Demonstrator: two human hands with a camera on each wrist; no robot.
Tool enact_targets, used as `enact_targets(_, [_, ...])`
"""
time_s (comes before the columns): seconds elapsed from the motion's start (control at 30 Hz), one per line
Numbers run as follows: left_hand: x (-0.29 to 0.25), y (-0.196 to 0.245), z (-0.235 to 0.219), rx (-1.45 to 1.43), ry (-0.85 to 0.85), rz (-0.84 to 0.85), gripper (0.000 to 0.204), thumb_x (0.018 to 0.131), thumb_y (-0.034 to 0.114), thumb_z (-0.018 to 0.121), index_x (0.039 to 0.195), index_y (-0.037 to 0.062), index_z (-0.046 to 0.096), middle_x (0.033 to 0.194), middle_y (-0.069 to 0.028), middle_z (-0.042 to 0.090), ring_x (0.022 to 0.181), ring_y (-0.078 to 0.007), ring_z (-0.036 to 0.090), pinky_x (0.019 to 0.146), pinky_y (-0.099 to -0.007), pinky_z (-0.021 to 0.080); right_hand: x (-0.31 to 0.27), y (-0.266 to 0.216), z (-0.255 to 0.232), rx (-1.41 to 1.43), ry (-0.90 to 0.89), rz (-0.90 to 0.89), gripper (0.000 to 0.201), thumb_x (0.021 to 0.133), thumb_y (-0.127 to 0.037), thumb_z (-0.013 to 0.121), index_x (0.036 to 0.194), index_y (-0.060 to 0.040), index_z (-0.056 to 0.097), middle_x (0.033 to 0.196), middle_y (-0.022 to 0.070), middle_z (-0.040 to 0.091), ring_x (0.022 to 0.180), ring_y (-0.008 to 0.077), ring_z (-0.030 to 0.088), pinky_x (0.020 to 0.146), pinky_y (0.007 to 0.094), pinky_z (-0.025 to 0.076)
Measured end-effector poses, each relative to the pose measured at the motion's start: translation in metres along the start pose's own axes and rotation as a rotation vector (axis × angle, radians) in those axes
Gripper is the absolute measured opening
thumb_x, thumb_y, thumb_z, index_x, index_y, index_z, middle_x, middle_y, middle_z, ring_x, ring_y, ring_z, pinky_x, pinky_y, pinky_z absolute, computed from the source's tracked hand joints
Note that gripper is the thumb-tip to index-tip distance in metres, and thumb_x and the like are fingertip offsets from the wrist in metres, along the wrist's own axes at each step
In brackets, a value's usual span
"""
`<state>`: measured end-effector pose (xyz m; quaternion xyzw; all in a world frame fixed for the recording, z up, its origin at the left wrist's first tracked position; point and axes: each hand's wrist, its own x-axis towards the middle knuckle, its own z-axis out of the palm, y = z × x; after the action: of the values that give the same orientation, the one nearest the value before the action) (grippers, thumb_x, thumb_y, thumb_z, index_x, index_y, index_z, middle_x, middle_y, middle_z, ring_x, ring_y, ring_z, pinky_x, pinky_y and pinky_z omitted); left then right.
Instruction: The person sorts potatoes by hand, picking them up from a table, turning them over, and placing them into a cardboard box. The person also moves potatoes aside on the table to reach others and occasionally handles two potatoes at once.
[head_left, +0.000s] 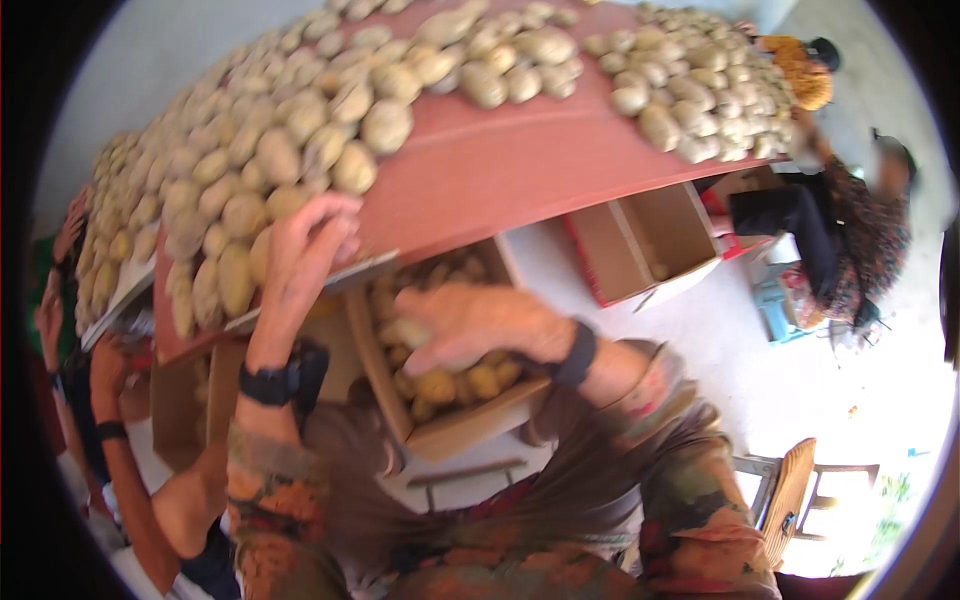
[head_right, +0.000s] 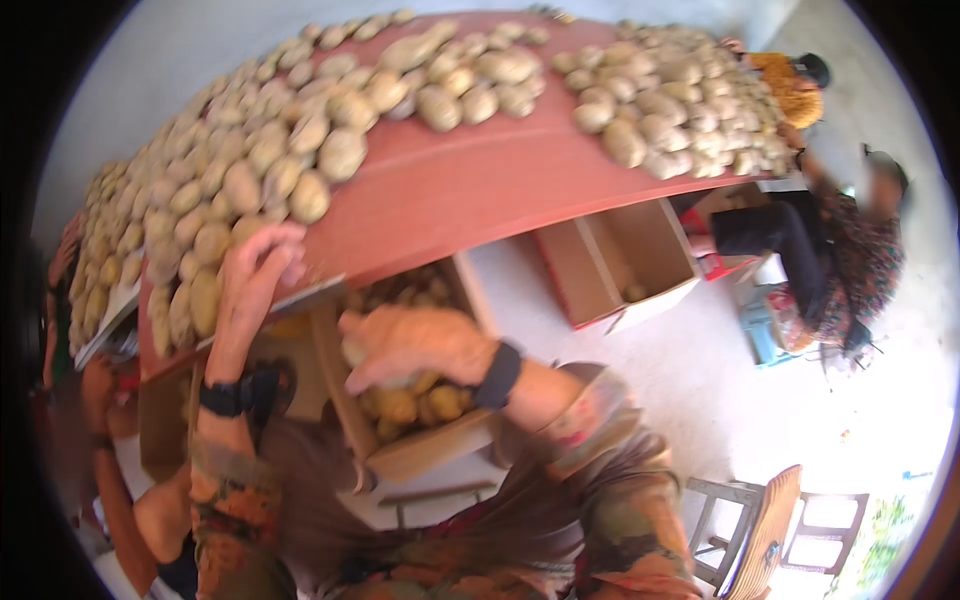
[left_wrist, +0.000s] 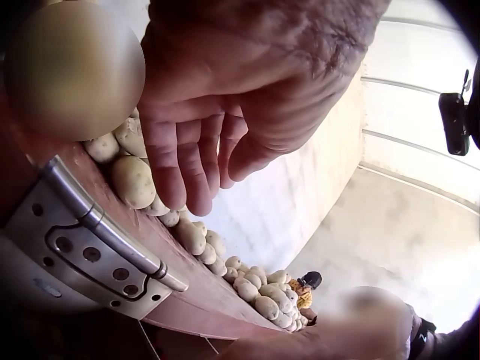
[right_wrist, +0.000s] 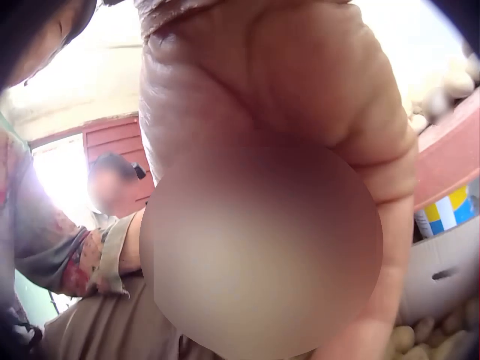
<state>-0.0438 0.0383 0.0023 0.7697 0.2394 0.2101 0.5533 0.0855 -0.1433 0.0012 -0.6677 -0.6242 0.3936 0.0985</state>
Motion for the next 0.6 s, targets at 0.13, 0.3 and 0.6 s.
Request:
enact_targets(0.13, [-0.004, 0.007, 0.010, 0.073, -0.015, 0.042, 0.019, 0.091, 0.009, 0.057, 0.106, -0.0001, 0.065, 0.080, -0.0016, 0.063, 0.069, -0.0077, 0.059, 0.064, -0.0228, 0.049, -0.007, -0.009, 0.003, -0.060, -0.139, 0.084, 0.069, 0.084, -0.041, 0.066, 0.137, -0.0010, 0.045, 0.115, 0.0241, 0.062, 0.113, 0.0368, 0.058, 0.092, 0.0471, 0.049])
enact_targets(0.3, [-0.003, 0.005, 0.020, 0.103, -0.028, 0.078, 0.017, 0.090, 0.005, 0.056, 0.104, -0.0013, 0.065, 0.079, -0.0038, 0.064, 0.068, -0.0096, 0.061, 0.063, -0.0245, 0.049, -0.018, 0.002, -0.001, -0.065, -0.020, 0.034, 0.049, 0.084, -0.033, 0.067, 0.120, -0.0015, 0.057, 0.104, 0.0182, 0.066, 0.105, 0.0360, 0.062, 0.088, 0.0466, 0.051])
enact_targets(0.6, [-0.003, -0.002, 0.031, 0.258, -0.088, 0.231, 0.014, 0.086, 0.001, 0.058, 0.097, -0.0031, 0.065, 0.078, -0.0093, 0.065, 0.063, -0.0149, 0.063, 0.061, -0.0279, 0.051, -0.007, 0.017, -0.013, -0.084, 0.078, 0.038, 0.046, 0.084, -0.033, 0.067, 0.117, -0.0017, 0.060, 0.107, 0.0176, 0.064, 0.106, 0.0349, 0.061, 0.089, 0.0466, 0.050])
